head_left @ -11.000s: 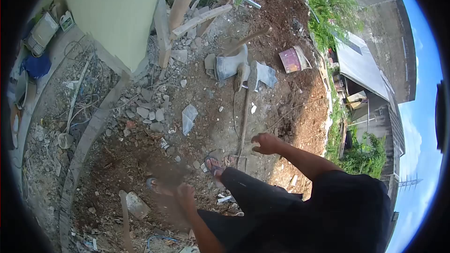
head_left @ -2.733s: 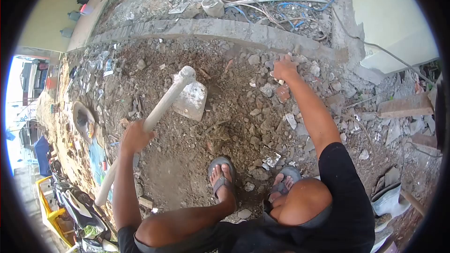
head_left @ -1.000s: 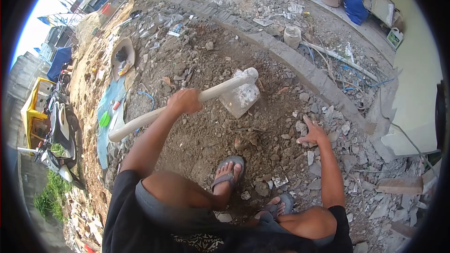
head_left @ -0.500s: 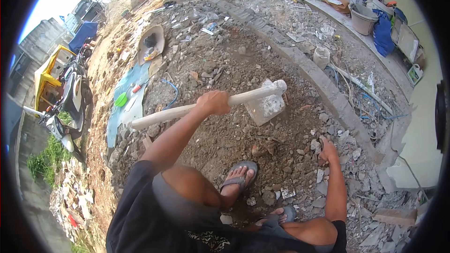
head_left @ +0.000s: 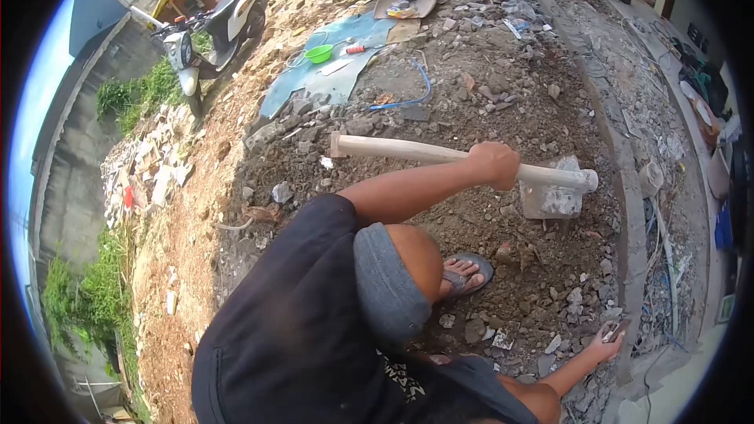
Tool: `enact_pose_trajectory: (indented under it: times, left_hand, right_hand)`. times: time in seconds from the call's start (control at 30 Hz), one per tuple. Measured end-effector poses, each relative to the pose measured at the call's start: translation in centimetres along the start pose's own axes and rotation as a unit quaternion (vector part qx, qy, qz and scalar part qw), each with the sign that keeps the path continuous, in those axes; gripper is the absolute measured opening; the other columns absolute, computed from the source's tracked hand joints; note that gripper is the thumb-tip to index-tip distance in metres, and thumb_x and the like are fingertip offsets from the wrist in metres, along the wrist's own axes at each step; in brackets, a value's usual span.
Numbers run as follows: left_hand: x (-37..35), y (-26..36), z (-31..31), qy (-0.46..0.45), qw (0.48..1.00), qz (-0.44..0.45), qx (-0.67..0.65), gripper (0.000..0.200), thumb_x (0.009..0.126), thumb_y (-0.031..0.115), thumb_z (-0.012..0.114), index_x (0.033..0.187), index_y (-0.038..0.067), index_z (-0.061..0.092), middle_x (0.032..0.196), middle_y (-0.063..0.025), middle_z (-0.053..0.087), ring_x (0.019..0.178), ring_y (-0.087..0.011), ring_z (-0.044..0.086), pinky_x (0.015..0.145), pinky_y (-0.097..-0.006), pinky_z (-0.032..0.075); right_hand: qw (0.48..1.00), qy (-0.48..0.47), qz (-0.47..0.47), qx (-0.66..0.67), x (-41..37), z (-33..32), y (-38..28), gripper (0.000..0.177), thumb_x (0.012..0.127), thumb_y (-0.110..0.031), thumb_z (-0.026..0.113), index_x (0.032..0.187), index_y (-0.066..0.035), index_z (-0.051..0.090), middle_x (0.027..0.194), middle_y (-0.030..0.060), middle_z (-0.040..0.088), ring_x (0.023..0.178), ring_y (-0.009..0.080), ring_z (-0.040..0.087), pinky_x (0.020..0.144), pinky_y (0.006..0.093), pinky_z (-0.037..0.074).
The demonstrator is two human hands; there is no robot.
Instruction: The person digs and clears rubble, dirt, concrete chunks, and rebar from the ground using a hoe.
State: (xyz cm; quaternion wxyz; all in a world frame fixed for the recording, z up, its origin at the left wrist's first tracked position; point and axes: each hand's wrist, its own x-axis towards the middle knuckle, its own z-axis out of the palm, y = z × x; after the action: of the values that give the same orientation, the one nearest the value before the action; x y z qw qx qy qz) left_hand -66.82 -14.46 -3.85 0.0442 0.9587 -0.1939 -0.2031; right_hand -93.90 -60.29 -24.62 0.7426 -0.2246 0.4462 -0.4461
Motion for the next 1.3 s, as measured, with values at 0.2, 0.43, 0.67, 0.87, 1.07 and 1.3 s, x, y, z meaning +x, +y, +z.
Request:
enact_pose_trajectory:
  times: [0.2, 0.43, 0.67, 0.87, 1.07, 1.3]
  left_hand:
    - [-2.5, 1.0, 1.8, 0.035, 0.998, -0.032, -0.038, 0.026, 0.072, 0.019, 0.063, 0.094, 0.008, 0.072, 0.092, -0.0135, 0.07, 0.086, -0.0295, 0.069, 0.073, -0.0408, 0.056]
    - [-2.4, 0.1, 4.1, 0.136, 0.99, 0.033, -0.029, 0.031, 0.069, 0.021, 0.069, 0.098, 0.008, 0.071, 0.098, -0.0125, 0.07, 0.089, -0.0286, 0.069, 0.076, -0.0388, 0.055]
    - [-1.1, 0.1, 3.2, -0.007, 0.995, -0.035, -0.097, 0.035, 0.069, 0.026, 0.07, 0.096, 0.004, 0.07, 0.09, -0.0163, 0.07, 0.087, -0.03, 0.069, 0.075, -0.0421, 0.055]
    - [9.5, -0.7, 6.1, -0.182, 0.953, 0.093, -0.225, 0.022, 0.08, 0.018, 0.068, 0.091, -0.001, 0.07, 0.067, -0.0069, 0.064, 0.053, -0.015, 0.057, 0.051, -0.0326, 0.046]
    - [4.2, 6.6, 2.4, -0.108, 0.968, 0.104, -0.203, 0.02, 0.079, 0.014, 0.07, 0.082, -0.003, 0.06, 0.061, -0.006, 0.054, 0.049, -0.0148, 0.051, 0.046, -0.0326, 0.041]
    - [9.6, 18.2, 1.2, -0.065, 0.778, 0.119, -0.613, 0.018, 0.086, 0.013, 0.065, 0.09, 0.003, 0.05, 0.066, -0.0007, 0.047, 0.05, -0.0103, 0.045, 0.046, -0.0264, 0.039]
  right_hand:
    - [0.88, -0.464, 0.032, -0.098, -23.1, 26.7, 3.2, 0.068, 0.09, -0.021, 0.062, 0.145, -0.011, 0.024, 0.129, 0.0213, 0.049, 0.108, 0.033, 0.056, 0.088, 0.0471, 0.051]
    - [0.343, -0.842, -0.318, -0.267, -46.7, 33.4, -0.4, 0.062, 0.086, -0.034, 0.066, 0.138, -0.007, 0.044, 0.136, 0.0226, 0.046, 0.124, 0.0316, 0.047, 0.098, 0.0444, 0.044]
    - [0.53, -0.705, -0.183, -0.435, -31.3, 24.2, 0.5, 0.041, 0.081, -0.007, 0.067, 0.12, -0.001, 0.059, 0.103, 0.013, 0.064, 0.083, 0.0147, 0.062, 0.073, 0.0299, 0.052]
    - [0.678, -0.543, -0.059, -0.492, -25.6, 7.2, 2.0, 0.038, 0.082, -0.017, 0.067, 0.116, 0.0, 0.06, 0.088, 0.0115, 0.069, 0.077, 0.0172, 0.065, 0.072, 0.0311, 0.052]
    - [0.699, -0.501, 0.046, -0.508, -27.9, -1.1, 3.7, 0.052, 0.08, -0.033, 0.071, 0.119, 0.0, 0.059, 0.097, 0.0155, 0.069, 0.084, 0.0244, 0.068, 0.078, 0.0362, 0.053]
    - [0.734, -0.489, -0.176, -0.438, -27.2, 5.0, 6.5, 0.067, 0.077, -0.042, 0.072, 0.125, 0.001, 0.055, 0.113, 0.0233, 0.063, 0.093, 0.0315, 0.066, 0.085, 0.0376, 0.051]
